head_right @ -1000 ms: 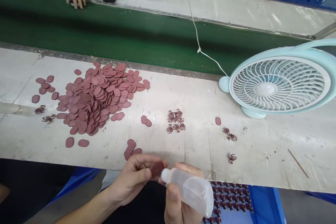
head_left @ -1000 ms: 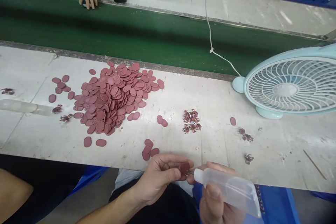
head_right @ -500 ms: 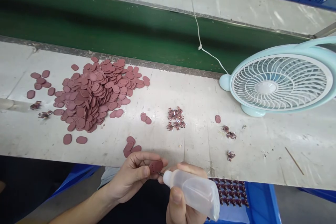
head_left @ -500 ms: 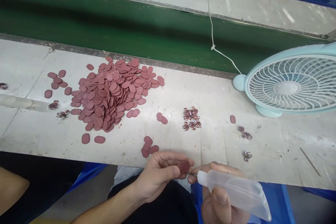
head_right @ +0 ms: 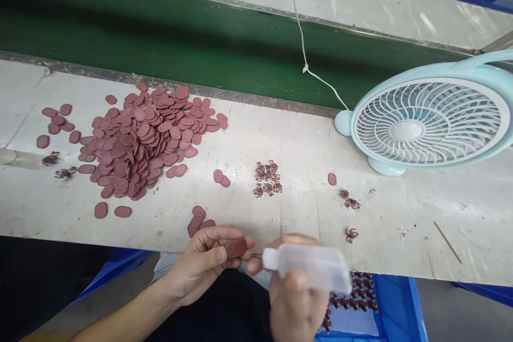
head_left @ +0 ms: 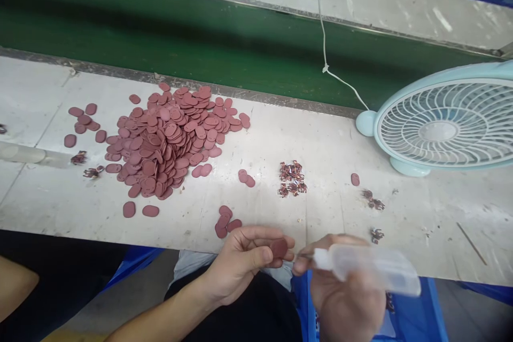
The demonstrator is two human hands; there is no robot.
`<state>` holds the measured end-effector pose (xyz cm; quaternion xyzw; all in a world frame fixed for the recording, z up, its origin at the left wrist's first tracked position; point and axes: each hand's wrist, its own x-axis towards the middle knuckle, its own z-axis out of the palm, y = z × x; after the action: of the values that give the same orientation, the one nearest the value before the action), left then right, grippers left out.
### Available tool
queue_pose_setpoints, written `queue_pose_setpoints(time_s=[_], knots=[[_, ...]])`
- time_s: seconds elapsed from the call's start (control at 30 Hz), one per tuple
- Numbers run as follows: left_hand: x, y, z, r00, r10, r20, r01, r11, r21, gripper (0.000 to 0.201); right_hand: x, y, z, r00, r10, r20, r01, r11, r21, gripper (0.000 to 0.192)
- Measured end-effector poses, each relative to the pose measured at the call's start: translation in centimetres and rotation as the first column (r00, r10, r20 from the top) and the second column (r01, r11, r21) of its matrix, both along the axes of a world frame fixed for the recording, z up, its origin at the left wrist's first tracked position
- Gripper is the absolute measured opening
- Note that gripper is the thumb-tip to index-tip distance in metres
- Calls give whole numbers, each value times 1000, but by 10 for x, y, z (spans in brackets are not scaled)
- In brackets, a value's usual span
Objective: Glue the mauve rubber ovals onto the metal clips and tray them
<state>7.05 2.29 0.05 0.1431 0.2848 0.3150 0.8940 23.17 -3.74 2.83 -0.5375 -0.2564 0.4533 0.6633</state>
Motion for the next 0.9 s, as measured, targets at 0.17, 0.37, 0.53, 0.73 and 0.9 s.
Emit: queue_pose_setpoints(time_s=[0.17,0.37,0.53,0.73,0.9], knots=[[-5,3,0,1000,15,4,-15,1000,-14,24,69,34,-25,529,60,-846,56,993,105,33],[-20,10,-2,992,78,-97,-83,995,-53,16,99,38,-59,226,276,-934,87,950,301,39],[-28,14,-3,976,112,-185,-125,990,-61,17,55,42,-40,1000,-10,-3,10,999,37,27],[-27,12,-2,973,107,-206,-128,988,-91,20,38,76,-55,220,161,962,-179,976,-123,29],[-33,14,-3,964,109,-242,-131,988,-79,17,30,62,-67,174,192,966,-197,968,-156,29]])
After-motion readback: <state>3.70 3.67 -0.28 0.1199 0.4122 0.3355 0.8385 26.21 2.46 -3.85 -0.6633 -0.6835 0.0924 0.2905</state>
